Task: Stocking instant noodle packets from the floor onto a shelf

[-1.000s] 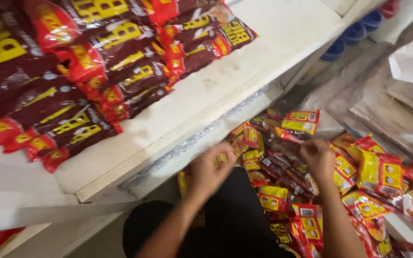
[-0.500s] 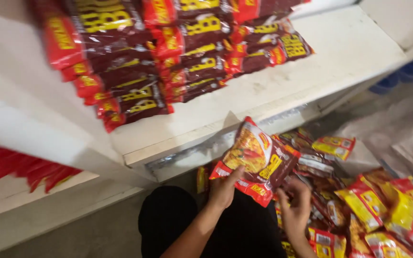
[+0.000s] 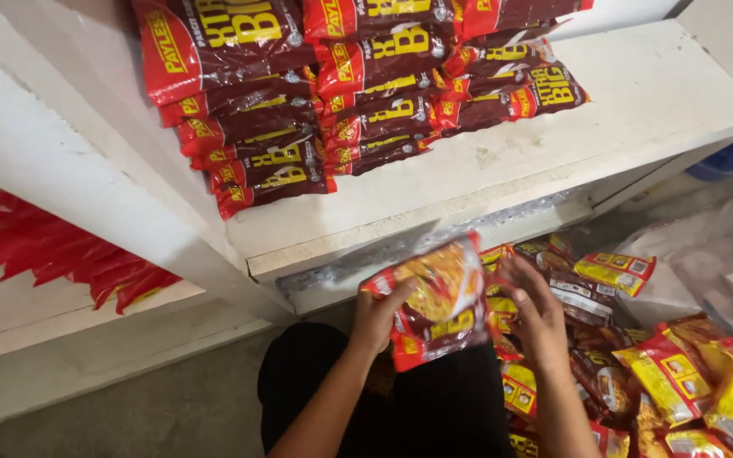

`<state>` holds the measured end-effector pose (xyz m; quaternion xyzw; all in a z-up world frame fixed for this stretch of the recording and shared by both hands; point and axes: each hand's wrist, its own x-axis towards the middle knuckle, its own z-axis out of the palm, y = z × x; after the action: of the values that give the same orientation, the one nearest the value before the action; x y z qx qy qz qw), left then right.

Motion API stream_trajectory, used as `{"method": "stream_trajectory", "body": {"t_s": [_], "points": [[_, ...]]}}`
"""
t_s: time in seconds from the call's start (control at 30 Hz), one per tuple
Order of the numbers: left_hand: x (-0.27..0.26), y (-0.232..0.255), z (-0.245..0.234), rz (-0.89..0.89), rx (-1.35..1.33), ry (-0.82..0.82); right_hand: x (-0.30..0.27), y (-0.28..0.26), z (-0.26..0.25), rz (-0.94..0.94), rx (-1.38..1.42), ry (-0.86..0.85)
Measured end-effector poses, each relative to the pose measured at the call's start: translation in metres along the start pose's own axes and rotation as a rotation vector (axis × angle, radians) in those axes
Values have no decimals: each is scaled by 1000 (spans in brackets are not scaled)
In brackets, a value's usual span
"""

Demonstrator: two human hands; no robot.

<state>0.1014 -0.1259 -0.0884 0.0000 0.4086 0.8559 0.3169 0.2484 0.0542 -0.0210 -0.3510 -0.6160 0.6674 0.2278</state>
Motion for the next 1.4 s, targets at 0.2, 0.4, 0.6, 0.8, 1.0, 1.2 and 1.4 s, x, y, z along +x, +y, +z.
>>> {"method": "stream_trajectory", "body": {"t_s": [0.2, 0.4, 0.6, 0.8, 1.0, 1.2, 1.4], "points": [[-20, 28, 33, 113, 685, -134, 25, 44, -10, -245, 105, -138], [-24, 27, 35, 407, 554, 2, 7, 23, 0, -394, -20, 107], [-25, 18, 26, 347, 226, -362, 7, 41, -29, -421, -5, 134], [-38, 12, 27, 81, 706, -488, 13, 2, -28, -511, 366, 136], [-38, 16, 27, 58, 707, -441, 19, -48, -37, -596, 470, 38], [-25, 38, 55, 76, 519, -339, 21, 2, -39, 100, 307, -300], [-20, 56, 70, -10, 481, -457, 21, -20, -31, 78, 474, -276]]}}
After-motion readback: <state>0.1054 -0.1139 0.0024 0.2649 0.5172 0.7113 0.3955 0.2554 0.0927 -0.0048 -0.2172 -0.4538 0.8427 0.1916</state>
